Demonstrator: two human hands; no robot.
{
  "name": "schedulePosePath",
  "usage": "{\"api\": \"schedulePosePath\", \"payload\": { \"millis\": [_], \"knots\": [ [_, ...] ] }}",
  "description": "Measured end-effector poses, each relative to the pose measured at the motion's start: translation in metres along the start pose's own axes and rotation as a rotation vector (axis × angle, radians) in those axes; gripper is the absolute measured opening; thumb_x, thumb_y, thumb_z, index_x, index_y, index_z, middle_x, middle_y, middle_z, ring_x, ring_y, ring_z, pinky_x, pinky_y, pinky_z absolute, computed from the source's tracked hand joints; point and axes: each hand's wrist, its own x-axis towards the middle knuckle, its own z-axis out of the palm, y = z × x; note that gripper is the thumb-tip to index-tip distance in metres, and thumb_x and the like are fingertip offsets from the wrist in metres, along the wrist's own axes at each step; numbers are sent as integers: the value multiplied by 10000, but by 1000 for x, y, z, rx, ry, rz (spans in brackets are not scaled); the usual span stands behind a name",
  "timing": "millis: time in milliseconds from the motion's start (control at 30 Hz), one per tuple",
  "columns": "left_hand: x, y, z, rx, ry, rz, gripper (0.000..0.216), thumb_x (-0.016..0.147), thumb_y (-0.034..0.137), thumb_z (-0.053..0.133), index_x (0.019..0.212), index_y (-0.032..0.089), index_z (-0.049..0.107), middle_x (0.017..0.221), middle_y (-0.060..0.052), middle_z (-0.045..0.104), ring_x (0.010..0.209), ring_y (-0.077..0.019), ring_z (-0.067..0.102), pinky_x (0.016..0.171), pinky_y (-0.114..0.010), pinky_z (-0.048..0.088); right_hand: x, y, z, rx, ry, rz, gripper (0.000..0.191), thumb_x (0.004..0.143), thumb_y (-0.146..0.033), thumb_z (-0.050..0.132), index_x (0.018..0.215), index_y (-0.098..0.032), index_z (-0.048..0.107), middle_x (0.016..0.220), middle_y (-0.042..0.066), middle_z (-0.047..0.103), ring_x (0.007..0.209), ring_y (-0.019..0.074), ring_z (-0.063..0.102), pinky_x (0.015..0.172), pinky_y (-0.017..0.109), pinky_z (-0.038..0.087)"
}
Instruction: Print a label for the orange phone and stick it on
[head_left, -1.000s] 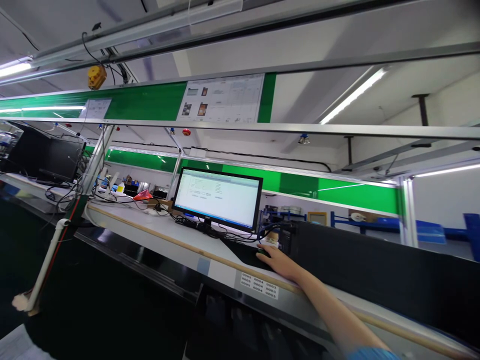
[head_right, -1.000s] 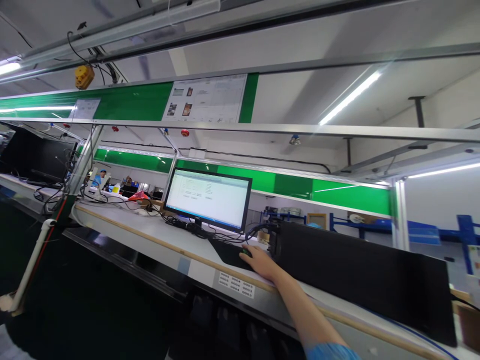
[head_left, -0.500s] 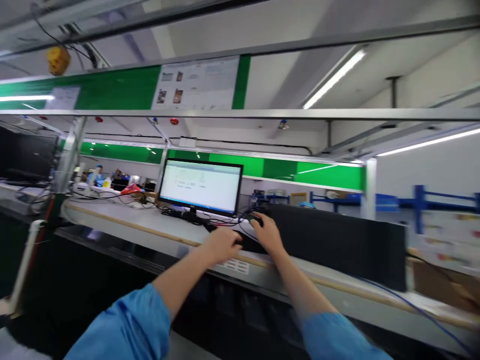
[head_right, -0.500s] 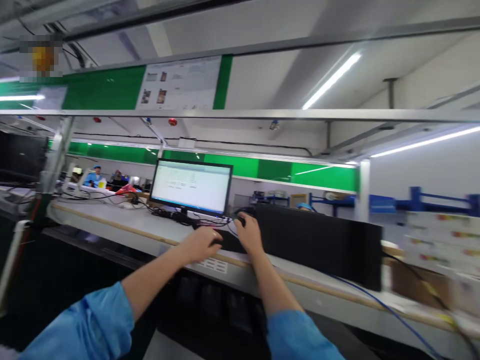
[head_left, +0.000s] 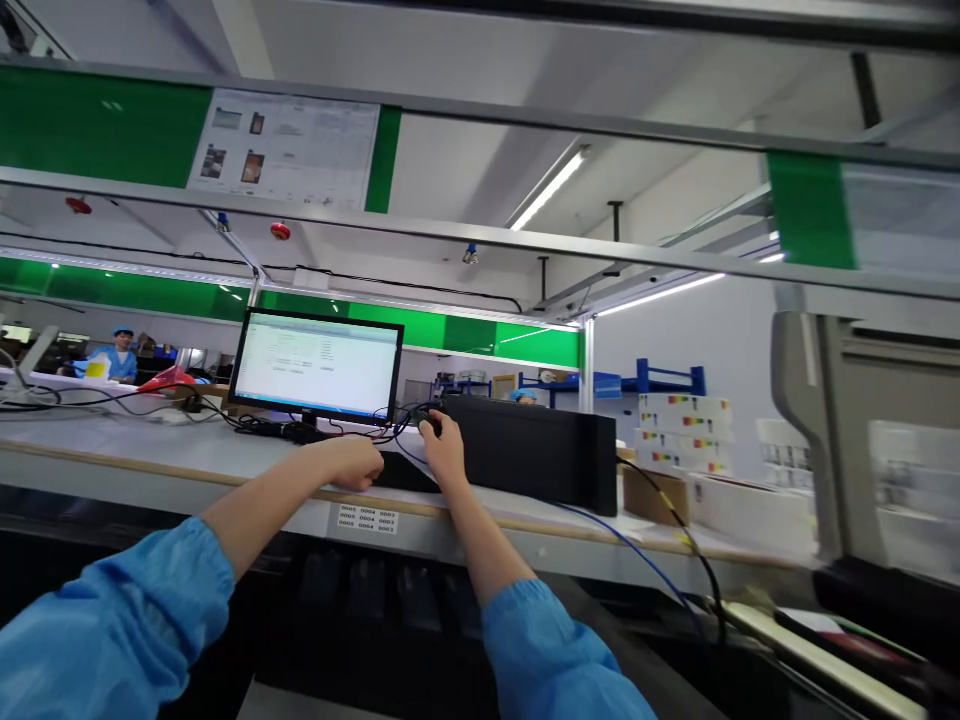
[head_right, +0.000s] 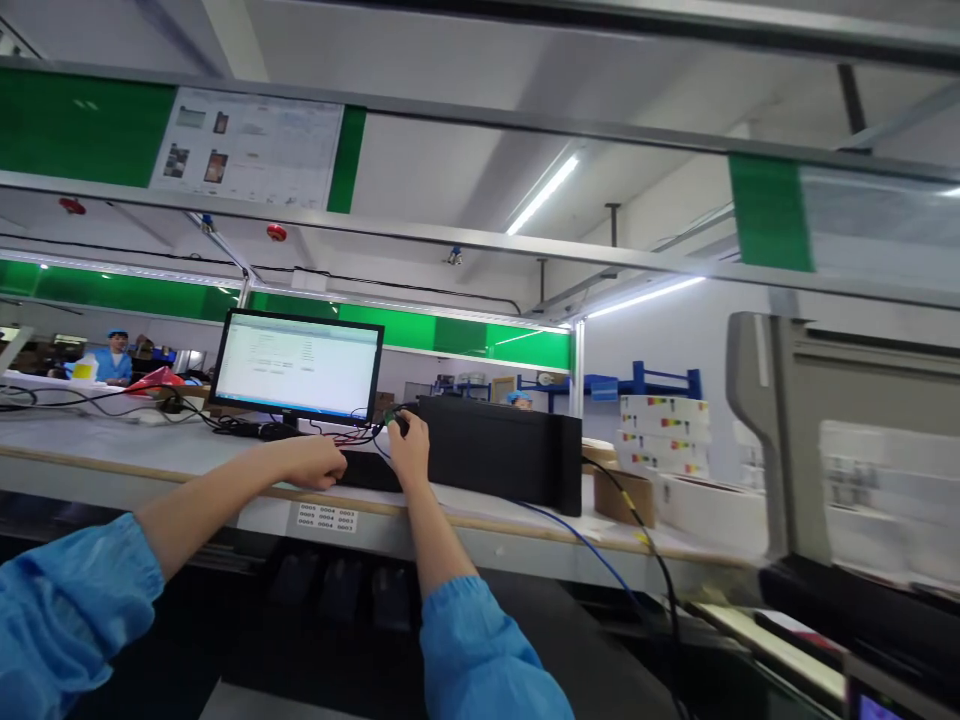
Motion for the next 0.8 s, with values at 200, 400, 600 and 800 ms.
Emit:
{"api": "schedulePosePath", "payload": {
  "millis": [200,400,600,800],
  "knots": [
    [-44,-13,8,-75,81,-36,200,855,136,587,985,208,721,980,-30,745,898,-201,681,791,-264,467,-5,-6,5,78,-84,-30,452,853,-370,561,1229,-135,650,1259,131,647,1189,271,585,1077,385,431],
    [-53,-2,27,-229,193,-83,238,884,54,468,905,189,663,984,-19,748,977,-171,693,852,-237,478,-6,-21,8,59,-147,-67,417,867,-329,556,1235,-154,646,1277,105,653,1225,243,571,1094,367,409],
    [-46,-8,32,-321,190,-88,318,951,153,507,1240,172,639,1236,-87,706,1159,-209,661,1009,-296,477,-10,-34,5,-63,-259,-57,382,883,-303,576,1226,-155,657,1263,103,661,1194,231,591,1055,342,429],
    [-35,-3,34,-350,177,-79,313,963,173,489,1155,163,736,1208,-77,720,1151,-238,664,1026,-326,477,-16,-41,16,-247,-370,-36,377,897,-255,578,1237,-113,657,1254,139,653,1203,232,579,1062,308,409]
  ]
}}
